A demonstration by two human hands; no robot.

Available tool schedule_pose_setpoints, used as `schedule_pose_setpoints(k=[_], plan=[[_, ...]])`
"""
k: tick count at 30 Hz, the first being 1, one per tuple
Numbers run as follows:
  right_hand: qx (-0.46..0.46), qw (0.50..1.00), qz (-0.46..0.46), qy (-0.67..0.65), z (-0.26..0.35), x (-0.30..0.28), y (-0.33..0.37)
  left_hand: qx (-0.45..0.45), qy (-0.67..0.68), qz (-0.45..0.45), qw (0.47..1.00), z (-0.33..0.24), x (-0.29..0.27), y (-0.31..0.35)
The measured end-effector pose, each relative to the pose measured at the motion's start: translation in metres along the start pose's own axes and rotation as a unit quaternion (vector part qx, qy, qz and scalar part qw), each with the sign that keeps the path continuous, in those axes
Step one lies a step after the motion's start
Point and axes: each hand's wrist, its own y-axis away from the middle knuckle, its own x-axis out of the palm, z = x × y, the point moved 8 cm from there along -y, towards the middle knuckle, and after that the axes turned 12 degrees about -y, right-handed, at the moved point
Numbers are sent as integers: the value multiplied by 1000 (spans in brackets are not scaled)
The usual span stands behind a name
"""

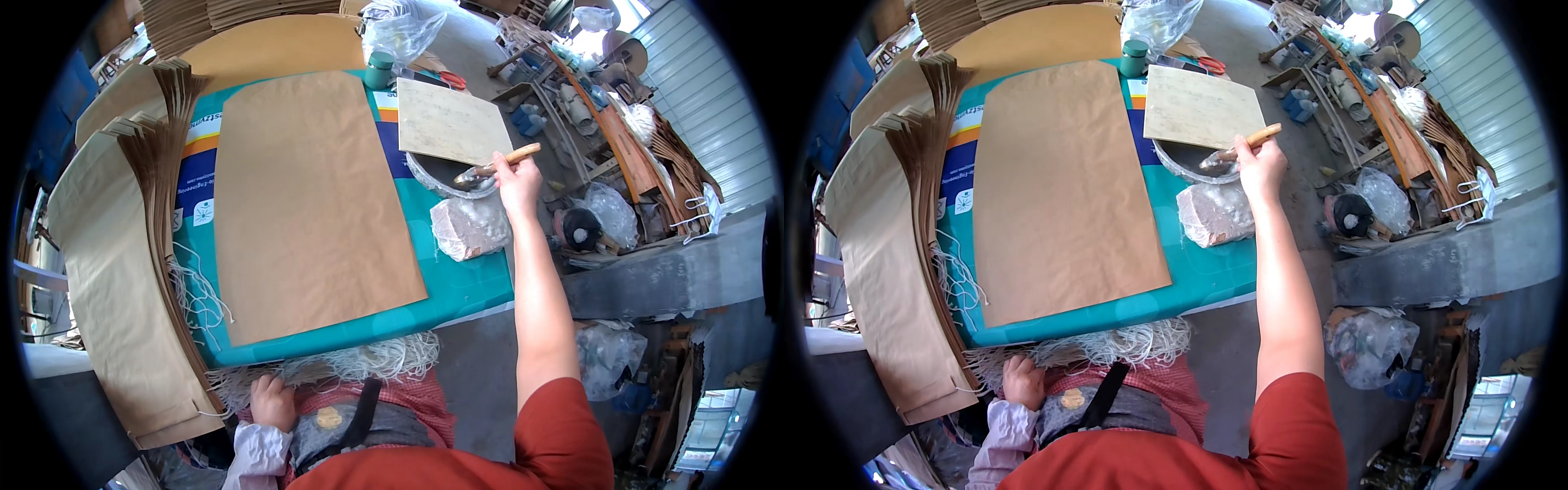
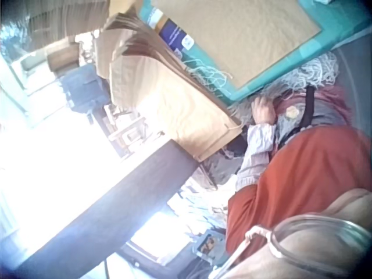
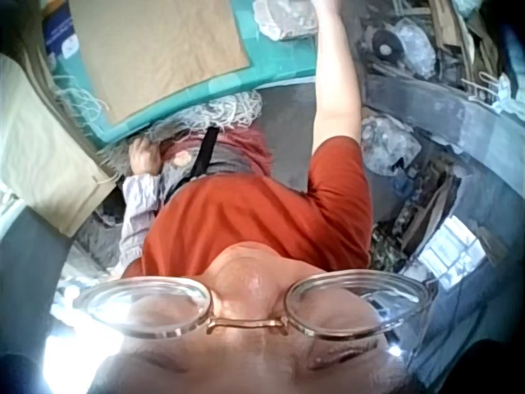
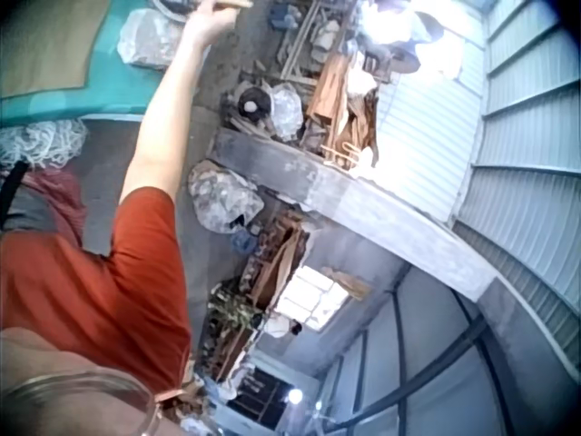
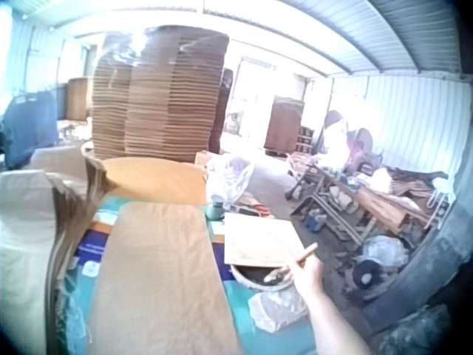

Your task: The person stacks brown paper bags on a table, aligns them, and ties them with string. The person then carries the tied stack to another area where other workers are present.

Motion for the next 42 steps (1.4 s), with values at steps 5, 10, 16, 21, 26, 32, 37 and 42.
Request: schedule_pose_setpoints(k=[5, 10, 16, 21, 26, 32, 37, 42], plan=[[41, 994, 34, 97, -17, 1, -11, -152, 216, 45, 963, 8, 9, 0], [-10, 996, 37, 81, 46, 6, 3, -138, 95, 55, 984, 20, -25, 0], [-90, 941, 268, -186, 117, 88, 198, -245, 362, 121, 891, 45, -42, -15], [-110, 865, 474, -118, 140, 183, 280, -139, -85, 133, 978, 46, -56, -15], [-120, 856, 499, -62, 139, 218, 292, -97, -71, 31, 992, 36, -52, -38], [-100, 879, 462, -65, 138, 219, 291, -95, -97, 82, 987, 41, -21, -43], [-49, 894, 439, -81, 119, 225, 294, -95, -111, 88, 985, 39, -16, -43], [4, 928, 371, 27, 84, 164, 248, -104, -88, 108, 985, 39, -15, -44]])
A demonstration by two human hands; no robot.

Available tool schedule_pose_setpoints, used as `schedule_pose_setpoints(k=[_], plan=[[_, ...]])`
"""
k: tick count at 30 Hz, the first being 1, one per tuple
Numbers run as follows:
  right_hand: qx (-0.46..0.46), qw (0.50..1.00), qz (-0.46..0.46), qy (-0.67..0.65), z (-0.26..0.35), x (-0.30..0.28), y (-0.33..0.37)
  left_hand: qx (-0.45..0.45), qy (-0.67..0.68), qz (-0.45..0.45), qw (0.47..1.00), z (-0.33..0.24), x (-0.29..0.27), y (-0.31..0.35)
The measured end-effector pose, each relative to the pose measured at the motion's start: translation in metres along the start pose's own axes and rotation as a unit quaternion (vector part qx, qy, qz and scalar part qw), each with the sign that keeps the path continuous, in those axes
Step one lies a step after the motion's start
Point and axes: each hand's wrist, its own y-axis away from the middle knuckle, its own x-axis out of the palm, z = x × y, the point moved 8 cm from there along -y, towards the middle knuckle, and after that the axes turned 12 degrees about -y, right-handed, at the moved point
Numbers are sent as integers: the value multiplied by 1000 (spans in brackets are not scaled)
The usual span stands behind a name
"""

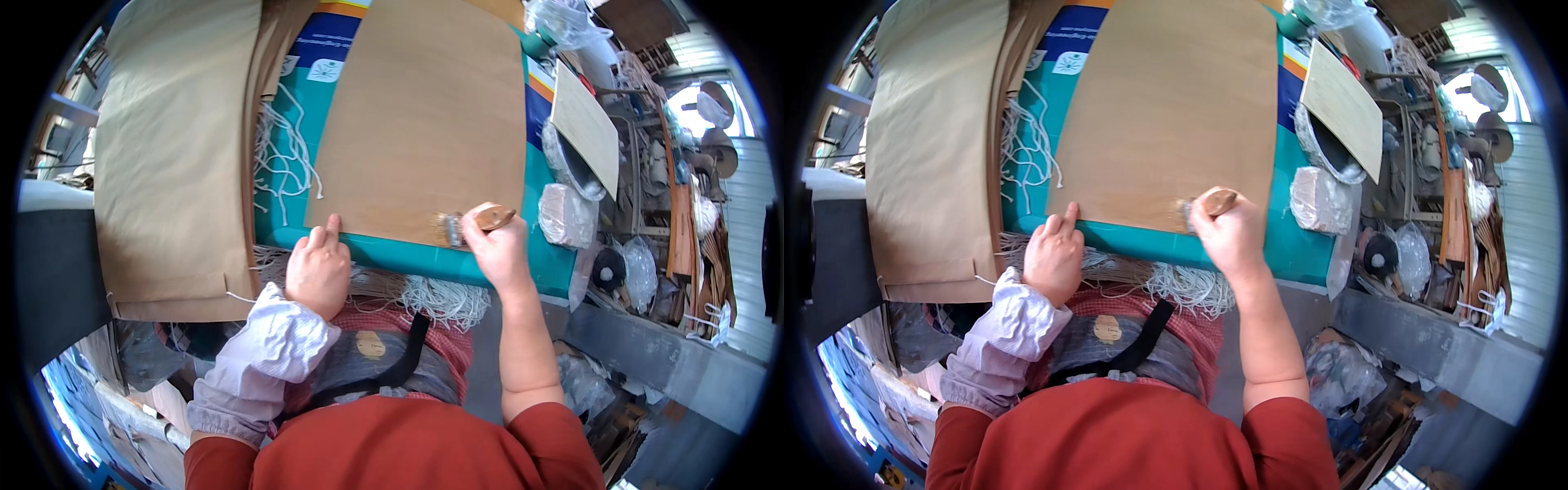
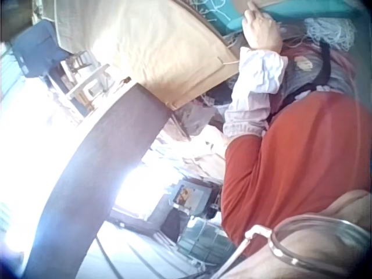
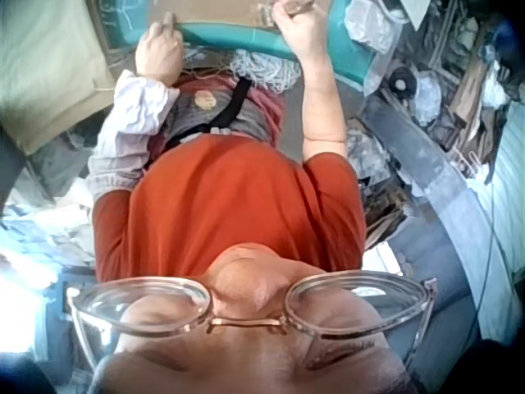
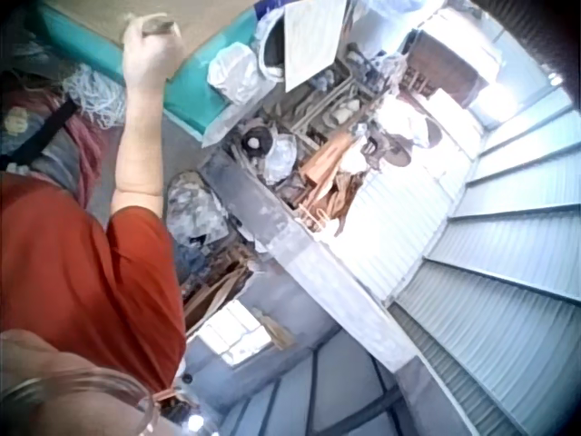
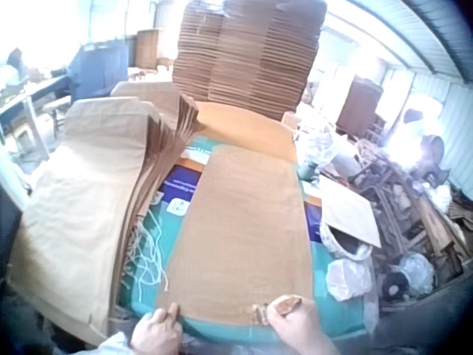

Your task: The person stacks brown paper bags on a table, aligns them, and ties them with string. The person then carries the tied stack to another area where other workers are present.

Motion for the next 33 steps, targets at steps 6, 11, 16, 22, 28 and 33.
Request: schedule_pose_setpoints(k=[6, 11, 16, 22, 28, 33], plan=[[-40, 982, -71, 168, -29, -56, 7, 2, -9, 9, 1000, -1, 0, -2], [-81, 969, -44, 229, -22, -53, -4, -4, 4, 2, 1000, -5, -8, -5], [-26, 912, -240, -331, -56, -179, 34, -1, 16, -58, 998, 2, -10, 3], [-47, 881, -175, 437, -100, -216, 78, -20, 402, 14, 915, 14, -42, 27], [-63, 972, 97, -206, -10, -3, 116, 34, 605, 133, 784, -17, -107, 55], [-74, 951, 221, -205, -2, 64, 136, 66, 489, -12, 870, 53, -148, 71]])
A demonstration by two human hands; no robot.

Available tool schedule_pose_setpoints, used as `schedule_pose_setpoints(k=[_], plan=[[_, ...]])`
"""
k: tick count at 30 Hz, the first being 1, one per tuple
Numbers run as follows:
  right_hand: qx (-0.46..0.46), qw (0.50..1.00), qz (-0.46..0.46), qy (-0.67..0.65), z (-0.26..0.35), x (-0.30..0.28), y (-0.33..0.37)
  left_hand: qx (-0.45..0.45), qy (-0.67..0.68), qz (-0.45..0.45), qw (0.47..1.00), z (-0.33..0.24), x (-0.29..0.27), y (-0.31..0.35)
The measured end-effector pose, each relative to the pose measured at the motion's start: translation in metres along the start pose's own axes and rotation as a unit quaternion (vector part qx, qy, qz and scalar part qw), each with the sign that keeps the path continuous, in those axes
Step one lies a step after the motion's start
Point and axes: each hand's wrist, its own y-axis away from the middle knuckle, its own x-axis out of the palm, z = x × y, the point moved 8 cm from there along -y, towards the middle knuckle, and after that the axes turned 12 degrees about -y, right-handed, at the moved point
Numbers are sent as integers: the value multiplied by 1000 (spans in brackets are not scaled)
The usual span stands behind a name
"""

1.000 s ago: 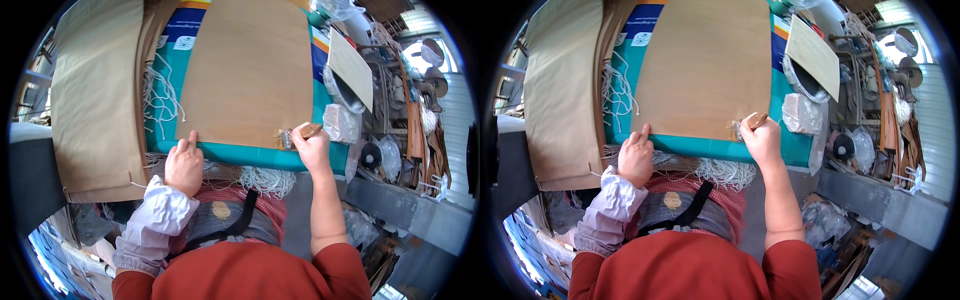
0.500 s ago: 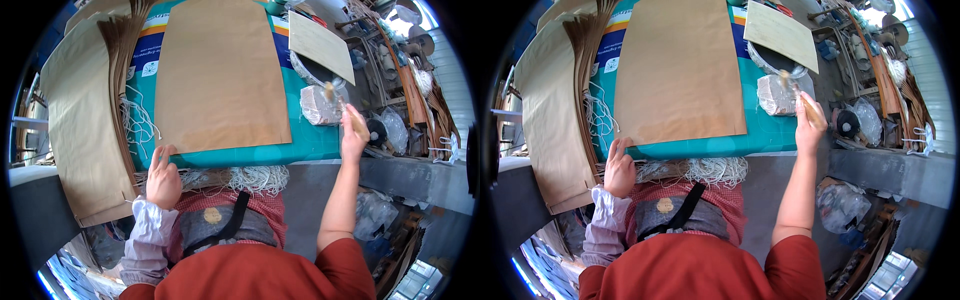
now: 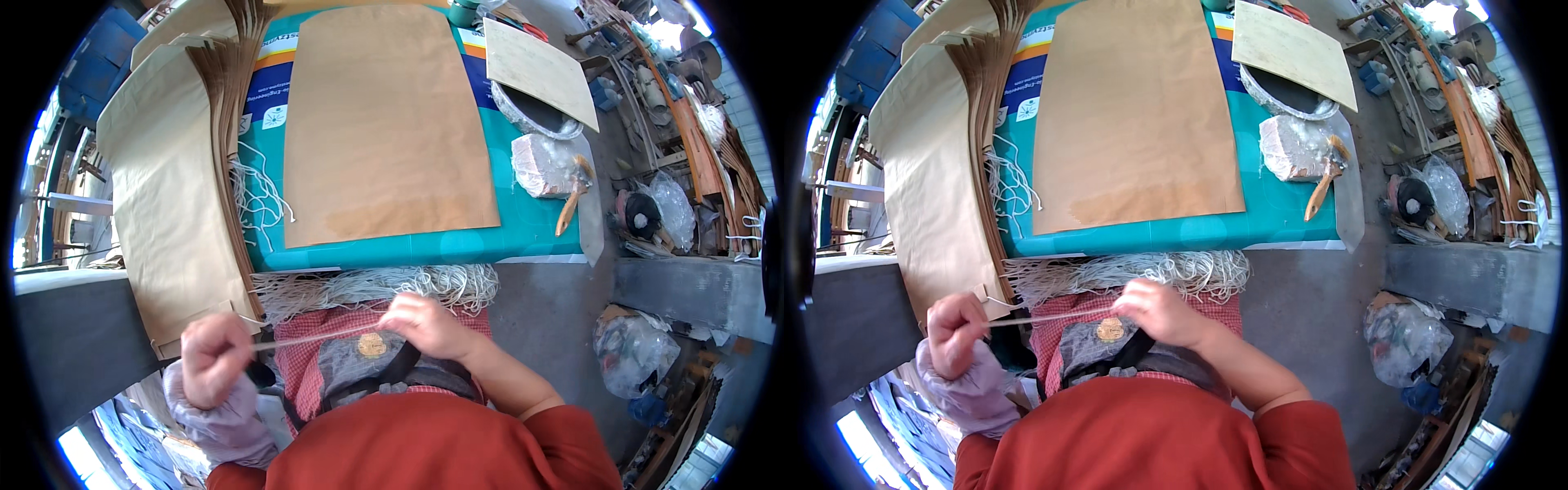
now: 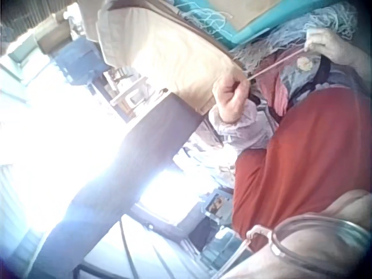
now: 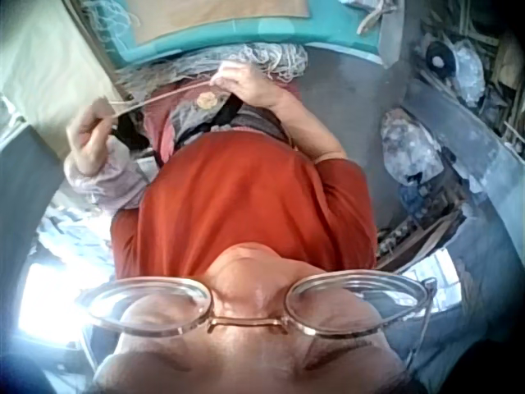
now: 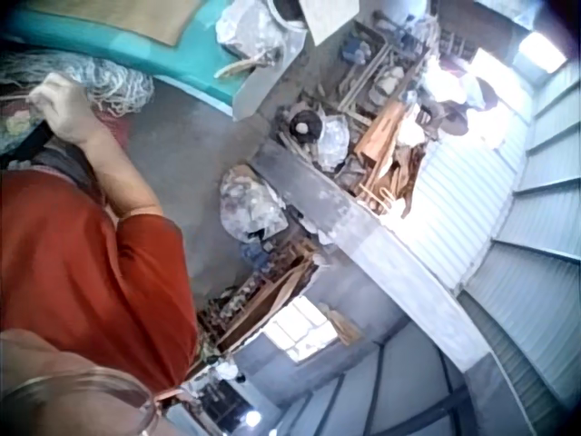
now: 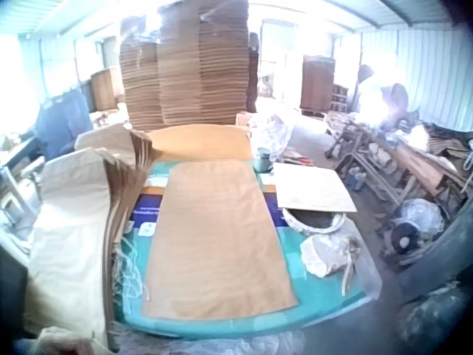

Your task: The person stacks brown paper bags on a table, aligns them, and ties them with string. The person then carries the tied stack to another area where other workers are present.

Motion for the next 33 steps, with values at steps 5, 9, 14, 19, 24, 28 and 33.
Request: schedule_pose_setpoints(k=[5, 9, 14, 19, 24, 28, 33], plan=[[-36, 991, 24, 125, 6, 2, -7, 90, -390, -23, 916, 14, 75, -15], [-7, 993, 31, 116, 11, 13, -13, -41, -119, 113, 986, 54, 147, -11], [71, 997, -1, -13, 24, -65, 25, -57, -166, 79, 981, 36, 70, -3], [36, 993, -97, 58, 78, -156, 21, 10, -261, -75, 962, 13, 18, -50], [129, 961, -241, 28, -2, -224, 5, 58, -260, -124, 956, 72, 48, -104], [187, 930, -259, 183, -71, -231, 4, -46, -258, -151, 953, 135, 70, -110], [170, 888, -299, 306, -71, -227, 10, -61, -296, -199, 932, 144, 69, -98]])
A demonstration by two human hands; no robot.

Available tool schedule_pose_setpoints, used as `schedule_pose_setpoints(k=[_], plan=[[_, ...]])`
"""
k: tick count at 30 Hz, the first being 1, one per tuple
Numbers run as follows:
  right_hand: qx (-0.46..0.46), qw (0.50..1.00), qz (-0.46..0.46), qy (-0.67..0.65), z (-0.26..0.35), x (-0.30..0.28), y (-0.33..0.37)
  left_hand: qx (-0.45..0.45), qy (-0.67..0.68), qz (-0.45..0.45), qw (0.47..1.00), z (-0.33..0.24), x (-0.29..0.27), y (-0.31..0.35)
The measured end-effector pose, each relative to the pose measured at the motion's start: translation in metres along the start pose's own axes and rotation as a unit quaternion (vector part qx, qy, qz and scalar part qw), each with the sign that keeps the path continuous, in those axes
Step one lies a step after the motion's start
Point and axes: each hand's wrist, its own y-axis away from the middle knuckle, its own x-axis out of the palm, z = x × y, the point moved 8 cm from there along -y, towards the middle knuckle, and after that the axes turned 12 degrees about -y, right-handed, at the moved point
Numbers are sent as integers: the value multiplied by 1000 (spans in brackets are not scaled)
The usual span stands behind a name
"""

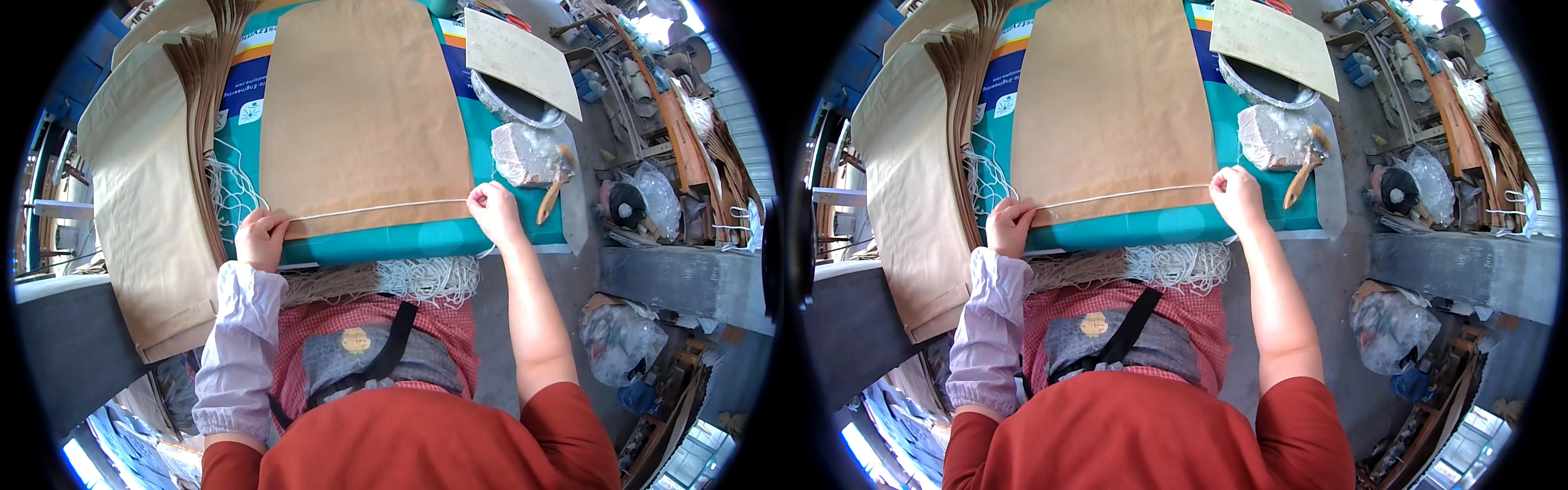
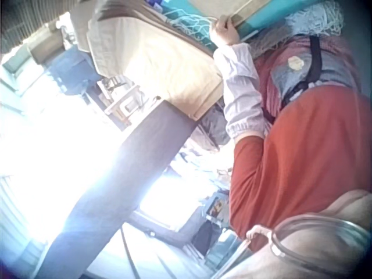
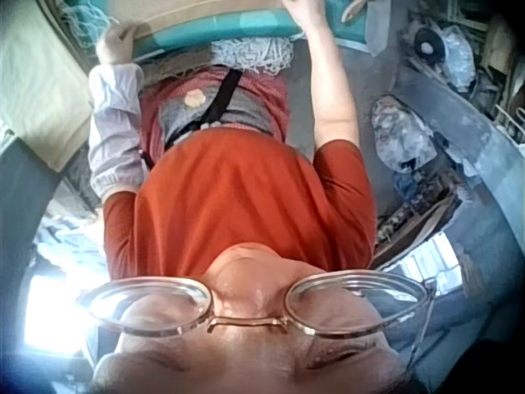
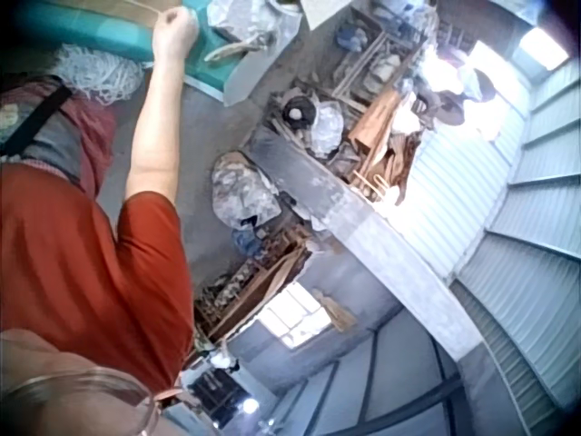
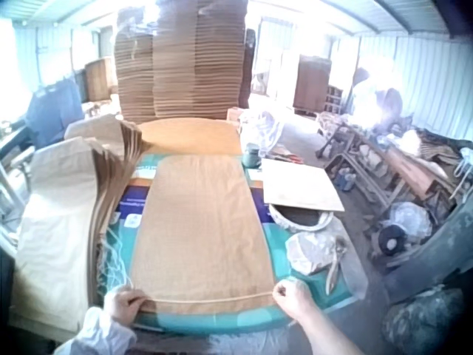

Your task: The person stacks brown paper bags on a table, aligns them, and ties them with string. The person then carries the tied stack to another area where other workers are present.

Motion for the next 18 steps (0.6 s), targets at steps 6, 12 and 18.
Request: schedule_pose_setpoints(k=[6, 12, 18], plan=[[-12, 993, -88, 72, 11, -3, 15, 67, -172, -58, 981, -33, -17, -2], [70, 892, 40, -444, 3, 12, 17, 143, -184, -21, 972, -32, -7, 1], [-205, 957, -203, 31, 72, -19, 25, 176, -33, 77, 981, -38, 3, 4]])
